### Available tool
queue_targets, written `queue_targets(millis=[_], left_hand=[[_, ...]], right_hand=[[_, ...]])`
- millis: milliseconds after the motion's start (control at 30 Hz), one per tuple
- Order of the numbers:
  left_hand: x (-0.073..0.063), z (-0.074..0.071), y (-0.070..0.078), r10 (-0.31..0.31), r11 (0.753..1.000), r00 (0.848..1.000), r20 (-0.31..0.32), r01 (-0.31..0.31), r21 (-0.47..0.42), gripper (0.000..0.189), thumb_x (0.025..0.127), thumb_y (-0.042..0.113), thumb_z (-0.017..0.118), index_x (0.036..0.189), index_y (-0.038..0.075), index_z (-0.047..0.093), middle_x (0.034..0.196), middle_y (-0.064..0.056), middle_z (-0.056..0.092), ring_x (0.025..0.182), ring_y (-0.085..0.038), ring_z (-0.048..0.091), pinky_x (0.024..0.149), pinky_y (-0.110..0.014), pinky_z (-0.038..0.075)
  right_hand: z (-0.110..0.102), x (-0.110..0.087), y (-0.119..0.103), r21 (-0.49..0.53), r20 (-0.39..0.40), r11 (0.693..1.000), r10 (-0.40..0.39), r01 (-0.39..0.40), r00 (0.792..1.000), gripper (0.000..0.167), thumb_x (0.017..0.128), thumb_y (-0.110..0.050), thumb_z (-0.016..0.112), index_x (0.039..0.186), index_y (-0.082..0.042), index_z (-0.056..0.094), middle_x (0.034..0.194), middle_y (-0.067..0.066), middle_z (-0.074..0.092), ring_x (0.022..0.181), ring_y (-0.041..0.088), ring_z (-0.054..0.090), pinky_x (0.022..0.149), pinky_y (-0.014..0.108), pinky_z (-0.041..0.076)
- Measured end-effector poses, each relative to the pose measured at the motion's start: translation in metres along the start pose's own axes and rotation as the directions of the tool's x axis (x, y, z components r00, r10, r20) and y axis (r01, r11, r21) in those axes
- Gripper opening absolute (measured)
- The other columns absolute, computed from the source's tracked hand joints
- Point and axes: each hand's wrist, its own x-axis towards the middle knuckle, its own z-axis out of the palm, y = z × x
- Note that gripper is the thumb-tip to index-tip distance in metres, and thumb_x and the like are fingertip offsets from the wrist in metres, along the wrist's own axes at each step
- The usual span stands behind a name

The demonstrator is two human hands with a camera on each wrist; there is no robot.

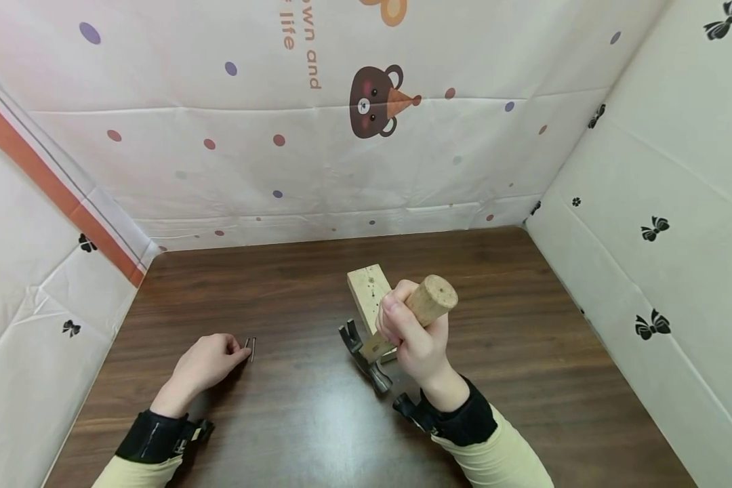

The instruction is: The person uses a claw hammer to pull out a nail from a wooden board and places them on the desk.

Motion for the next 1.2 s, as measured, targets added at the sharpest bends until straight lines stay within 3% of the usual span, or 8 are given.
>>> queue_targets(millis=[667, 1200], left_hand=[[-0.0018, -0.0023, -0.0013, 0.046, 0.998, 0.999, -0.003, -0.046, -0.035, 0.028, 0.101, 0.031, 0.075, 0.08, 0.016, 0.067, 0.072, 0.003, 0.058, 0.061, -0.016, 0.052, 0.055, -0.034, 0.041], [-0.0004, -0.0012, -0.0017, 0.032, 0.999, 0.999, 0.006, -0.032, -0.033, 0.028, 0.103, 0.035, 0.074, 0.083, 0.016, 0.067, 0.074, 0.002, 0.058, 0.063, -0.017, 0.052, 0.057, -0.034, 0.041]], right_hand=[[-0.0013, -0.0006, 0.0007, 0.012, 0.007, 1.0, 0.011, -0.012, 1.0, 0.025, 0.1, 0.014, 0.037, 0.081, 0.0, 0.045, 0.054, 0.002, 0.026, 0.041, 0.012, 0.023, 0.037, 0.026, 0.024], [-0.0016, -0.0005, -0.0022, -0.007, 0.013, 1.0, 0.017, -0.017, 1.0, 0.026, 0.1, 0.015, 0.036, 0.081, 0.0, 0.044, 0.054, 0.002, 0.026, 0.041, 0.012, 0.023, 0.037, 0.026, 0.025]])
